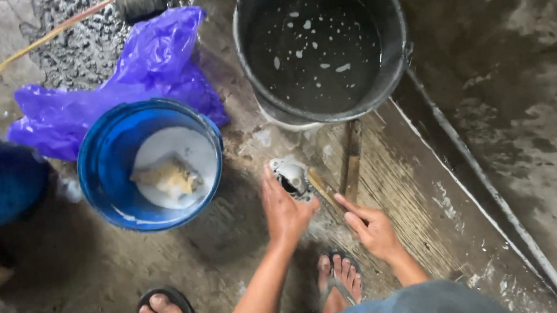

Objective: Scrubbing a metal motor component with a brush and soapy water to remove dirt and grease.

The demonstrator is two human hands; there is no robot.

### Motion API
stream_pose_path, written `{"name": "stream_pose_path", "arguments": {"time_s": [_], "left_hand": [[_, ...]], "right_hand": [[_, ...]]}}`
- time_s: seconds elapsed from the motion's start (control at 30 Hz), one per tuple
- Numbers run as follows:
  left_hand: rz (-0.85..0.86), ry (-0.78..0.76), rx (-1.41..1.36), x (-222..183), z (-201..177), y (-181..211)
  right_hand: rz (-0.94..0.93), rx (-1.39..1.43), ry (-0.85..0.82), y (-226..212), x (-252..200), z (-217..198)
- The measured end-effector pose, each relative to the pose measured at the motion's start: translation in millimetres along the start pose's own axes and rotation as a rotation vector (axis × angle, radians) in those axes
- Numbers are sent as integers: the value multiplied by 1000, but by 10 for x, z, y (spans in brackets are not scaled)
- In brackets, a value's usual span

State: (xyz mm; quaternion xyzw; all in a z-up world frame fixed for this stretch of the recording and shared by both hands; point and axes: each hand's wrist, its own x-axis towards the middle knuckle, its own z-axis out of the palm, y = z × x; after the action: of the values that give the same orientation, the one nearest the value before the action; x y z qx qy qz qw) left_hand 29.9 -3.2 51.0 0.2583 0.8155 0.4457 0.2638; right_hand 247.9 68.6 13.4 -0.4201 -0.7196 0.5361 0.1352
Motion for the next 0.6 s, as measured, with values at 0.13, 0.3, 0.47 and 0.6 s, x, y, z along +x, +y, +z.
{"name": "stream_pose_path", "arguments": {"time_s": [0.13,0.3,0.47,0.6], "left_hand": [[195,-49,-80,-1,58,-267],[196,-153,-36,138,-17,-284],[251,-188,81,90,263,-842],[239,-205,69,164,341,-946]], "right_hand": [[-421,-151,129,-662,551,368],[-56,-220,56,-377,40,175],[39,-290,-81,-218,533,346],[-31,-124,-145,-895,518,265]]}}
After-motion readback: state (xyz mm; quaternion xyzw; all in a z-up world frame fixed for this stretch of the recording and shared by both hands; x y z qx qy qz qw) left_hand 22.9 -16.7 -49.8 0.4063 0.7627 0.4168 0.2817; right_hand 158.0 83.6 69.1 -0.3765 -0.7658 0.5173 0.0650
